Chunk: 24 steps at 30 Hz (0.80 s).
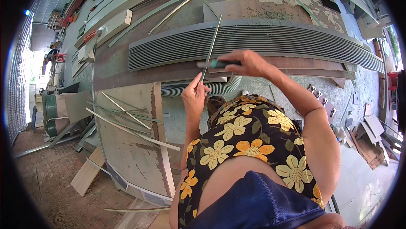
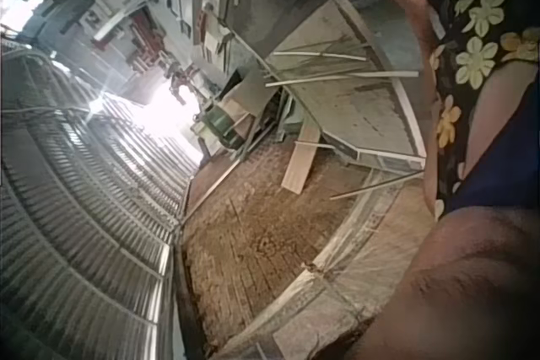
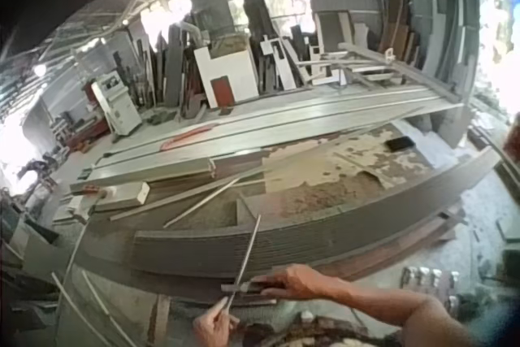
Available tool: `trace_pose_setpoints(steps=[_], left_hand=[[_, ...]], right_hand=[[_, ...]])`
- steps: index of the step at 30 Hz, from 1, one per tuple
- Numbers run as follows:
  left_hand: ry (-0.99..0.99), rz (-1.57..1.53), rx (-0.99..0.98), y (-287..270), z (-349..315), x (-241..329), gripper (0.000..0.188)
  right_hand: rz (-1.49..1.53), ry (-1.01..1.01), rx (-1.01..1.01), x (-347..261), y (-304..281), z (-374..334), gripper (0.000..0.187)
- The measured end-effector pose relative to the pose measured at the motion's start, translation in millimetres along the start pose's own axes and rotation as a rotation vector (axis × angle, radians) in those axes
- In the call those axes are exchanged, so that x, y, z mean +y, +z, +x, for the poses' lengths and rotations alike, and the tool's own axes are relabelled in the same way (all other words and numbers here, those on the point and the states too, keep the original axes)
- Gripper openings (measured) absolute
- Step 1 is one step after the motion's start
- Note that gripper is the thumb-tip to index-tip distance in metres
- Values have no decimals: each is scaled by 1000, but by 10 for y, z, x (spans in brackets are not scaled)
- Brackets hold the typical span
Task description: The recorder is using a utility knife to cut thin strips of bamboo or wood on a workbench.
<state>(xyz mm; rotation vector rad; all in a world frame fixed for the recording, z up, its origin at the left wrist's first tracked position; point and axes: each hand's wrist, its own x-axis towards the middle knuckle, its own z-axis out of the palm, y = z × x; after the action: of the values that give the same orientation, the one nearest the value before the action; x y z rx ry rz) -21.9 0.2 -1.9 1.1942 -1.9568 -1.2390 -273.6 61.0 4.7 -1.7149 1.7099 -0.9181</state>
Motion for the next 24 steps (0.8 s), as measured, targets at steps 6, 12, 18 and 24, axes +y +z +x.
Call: trace_pose_setpoints(steps=[6,12,18,24], left_hand=[[30,-73,-20,-12,-16,-43,33],[5,-124,-12,-20,-65,-71,33],[-17,-91,-15,-54,-64,-77,32],[20,-97,4,-108,-51,-64,32]], right_hand=[[-195,31,126,491,-130,254,39],[-249,312,188,510,-477,498,40],[-209,18,94,648,-256,503,40],[-351,321,358,876,-726,643,45]])
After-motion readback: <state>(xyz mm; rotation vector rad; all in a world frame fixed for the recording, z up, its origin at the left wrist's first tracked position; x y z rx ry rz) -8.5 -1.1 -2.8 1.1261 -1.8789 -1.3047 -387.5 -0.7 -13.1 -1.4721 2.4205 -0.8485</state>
